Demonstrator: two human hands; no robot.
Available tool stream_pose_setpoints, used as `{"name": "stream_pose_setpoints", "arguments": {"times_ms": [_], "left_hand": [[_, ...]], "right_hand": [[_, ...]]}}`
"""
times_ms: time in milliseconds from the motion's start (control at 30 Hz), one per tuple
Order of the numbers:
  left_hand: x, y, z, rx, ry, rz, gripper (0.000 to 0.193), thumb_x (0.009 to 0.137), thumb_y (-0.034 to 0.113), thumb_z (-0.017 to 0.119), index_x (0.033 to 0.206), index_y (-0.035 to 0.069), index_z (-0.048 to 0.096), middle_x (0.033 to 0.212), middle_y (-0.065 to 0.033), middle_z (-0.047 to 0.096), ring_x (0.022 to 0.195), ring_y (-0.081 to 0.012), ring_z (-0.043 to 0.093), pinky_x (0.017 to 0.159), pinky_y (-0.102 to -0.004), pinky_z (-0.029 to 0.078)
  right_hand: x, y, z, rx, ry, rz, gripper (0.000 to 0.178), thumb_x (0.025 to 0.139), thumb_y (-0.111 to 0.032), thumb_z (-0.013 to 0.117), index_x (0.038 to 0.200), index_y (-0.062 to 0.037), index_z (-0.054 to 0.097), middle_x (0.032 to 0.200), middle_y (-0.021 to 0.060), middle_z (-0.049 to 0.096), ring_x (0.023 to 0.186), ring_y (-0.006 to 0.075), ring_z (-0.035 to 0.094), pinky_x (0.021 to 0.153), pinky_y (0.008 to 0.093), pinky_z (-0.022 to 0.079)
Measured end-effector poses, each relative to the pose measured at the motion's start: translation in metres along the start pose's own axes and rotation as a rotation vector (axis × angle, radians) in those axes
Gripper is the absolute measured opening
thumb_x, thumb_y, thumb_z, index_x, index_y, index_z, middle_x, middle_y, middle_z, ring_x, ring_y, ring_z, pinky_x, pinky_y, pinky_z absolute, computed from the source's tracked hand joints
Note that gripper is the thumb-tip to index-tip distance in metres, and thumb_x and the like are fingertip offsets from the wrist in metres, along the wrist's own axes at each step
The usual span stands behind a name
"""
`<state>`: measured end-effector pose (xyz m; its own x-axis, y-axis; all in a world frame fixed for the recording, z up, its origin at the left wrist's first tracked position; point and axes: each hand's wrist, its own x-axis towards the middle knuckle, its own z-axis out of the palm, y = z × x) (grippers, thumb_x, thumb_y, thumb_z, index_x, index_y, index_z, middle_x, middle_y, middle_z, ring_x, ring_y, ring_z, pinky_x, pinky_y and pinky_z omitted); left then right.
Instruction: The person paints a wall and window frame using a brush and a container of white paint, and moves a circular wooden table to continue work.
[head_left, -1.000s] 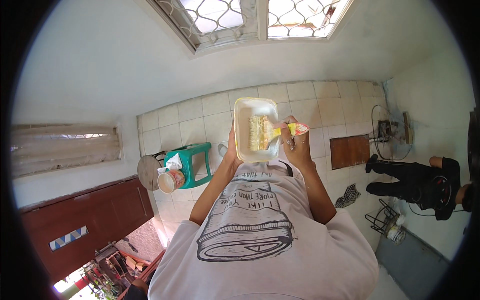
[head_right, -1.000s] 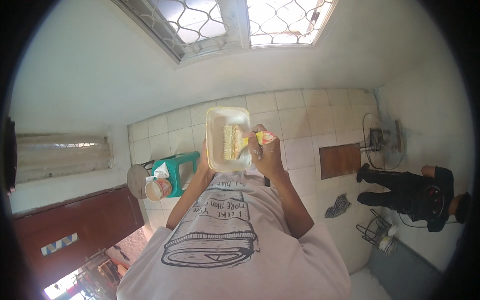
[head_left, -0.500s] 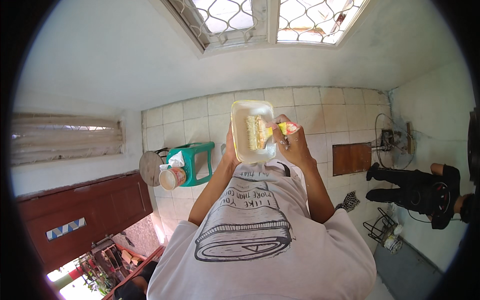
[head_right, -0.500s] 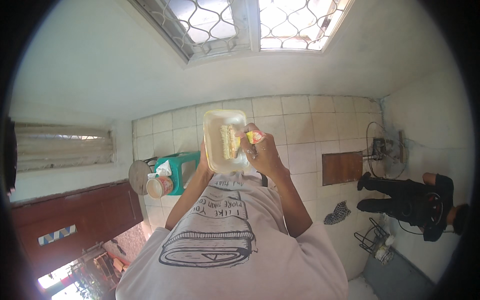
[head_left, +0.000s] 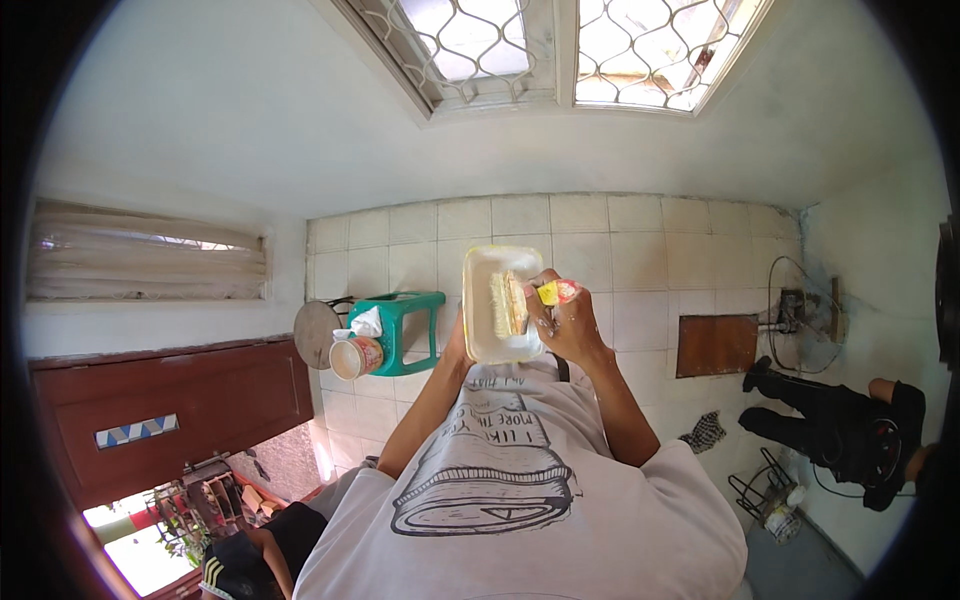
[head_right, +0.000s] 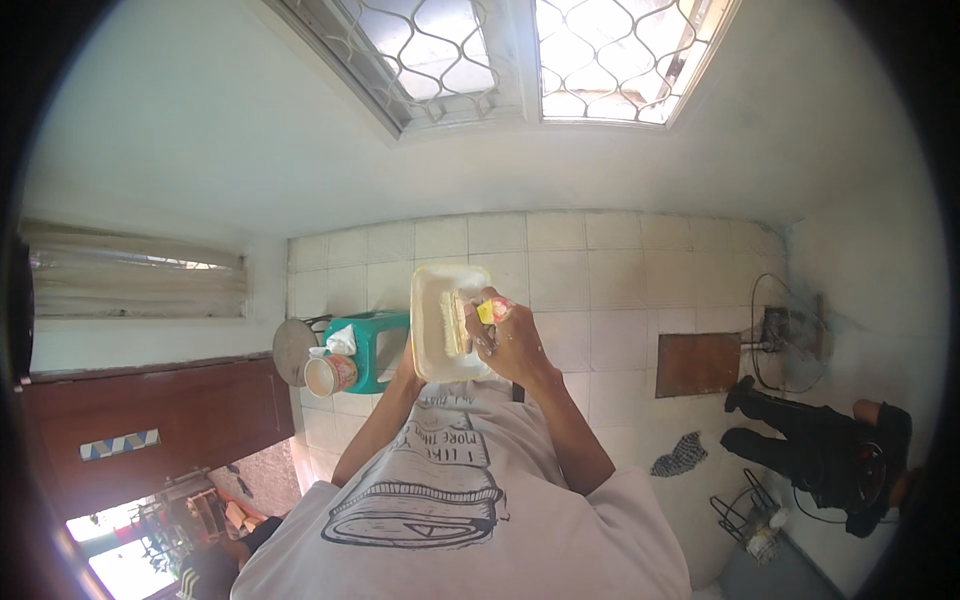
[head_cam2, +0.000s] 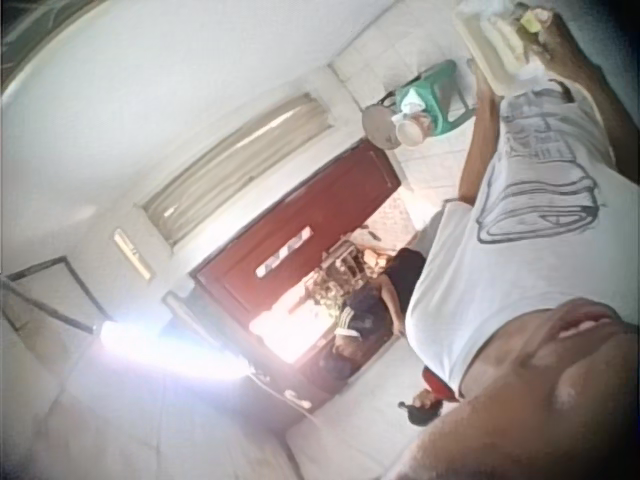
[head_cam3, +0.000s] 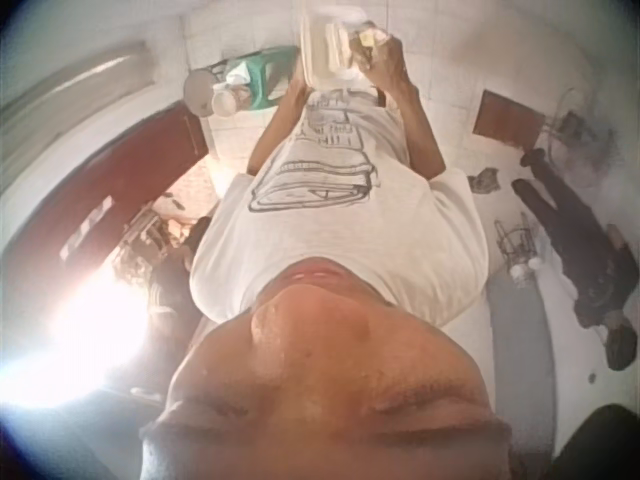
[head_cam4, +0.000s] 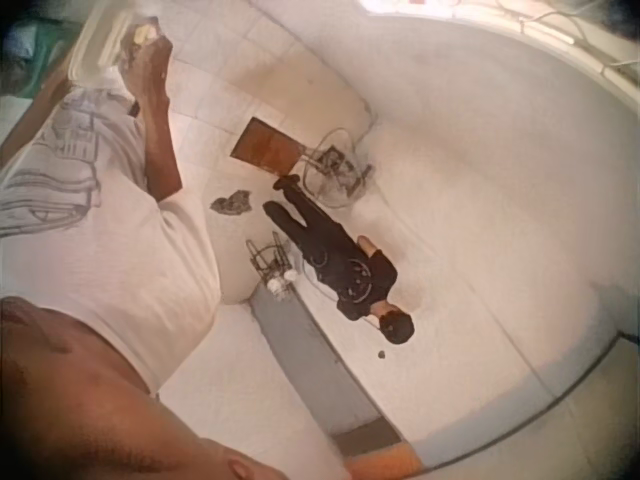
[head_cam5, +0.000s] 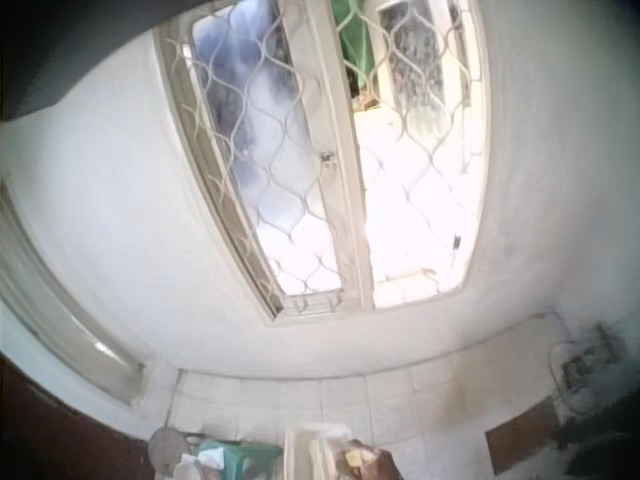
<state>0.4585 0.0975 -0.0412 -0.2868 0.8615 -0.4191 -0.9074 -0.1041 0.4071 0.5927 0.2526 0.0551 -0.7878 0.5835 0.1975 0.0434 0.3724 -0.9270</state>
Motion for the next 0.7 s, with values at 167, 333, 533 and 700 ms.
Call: {"name": "stream_pose_setpoints", "arguments": {"times_ms": [167,333,533,700], "left_hand": [[-0.008,0.001,0.005,-0.063,0.045,0.041,0.046,0.104,0.035,0.046,0.14,0.007,0.047,0.13,-0.0125,0.06,0.11,-0.0256,0.065,0.091,-0.0412,0.058],[-0.014,0.006,-0.004,-0.165,-0.007,0.044,0.046,0.103,0.036,0.047,0.139,0.007,0.048,0.129,-0.0125,0.061,0.109,-0.0254,0.066,0.089,-0.0404,0.059],[-0.012,0.018,-0.002,-0.268,0.039,0.057,0.044,0.103,0.036,0.048,0.137,0.007,0.05,0.125,-0.0123,0.062,0.105,-0.0246,0.067,0.086,-0.0389,0.06],[-0.014,0.041,0.0,-0.176,0.064,0.085,0.045,0.103,0.035,0.048,0.138,0.008,0.049,0.128,-0.0122,0.061,0.109,-0.0248,0.066,0.091,-0.0404,0.059]], "right_hand": [[0.002,-0.003,0.01,0.113,0.121,-0.037,0.014,0.097,-0.011,0.059,0.092,0.0007,0.064,0.068,0.0119,0.059,0.051,0.0234,0.054,0.051,0.0352,0.043],[0.017,0.002,0.02,0.078,-0.057,-0.073,0.017,0.096,-0.014,0.06,0.089,0.0009,0.058,0.054,0.0106,0.049,0.046,0.0206,0.048,0.049,0.0347,0.041],[0.025,-0.02,0.025,0.13,-0.013,-0.087,0.014,0.097,-0.012,0.059,0.091,0.0009,0.062,0.062,0.0101,0.056,0.05,0.0182,0.053,0.05,0.0326,0.042],[0.036,-0.025,0.046,0.071,-0.032,-0.01,0.012,0.097,-0.011,0.06,0.092,-0.0002,0.063,0.064,0.0086,0.056,0.051,0.0154,0.053,0.049,0.0314,0.041]]}}
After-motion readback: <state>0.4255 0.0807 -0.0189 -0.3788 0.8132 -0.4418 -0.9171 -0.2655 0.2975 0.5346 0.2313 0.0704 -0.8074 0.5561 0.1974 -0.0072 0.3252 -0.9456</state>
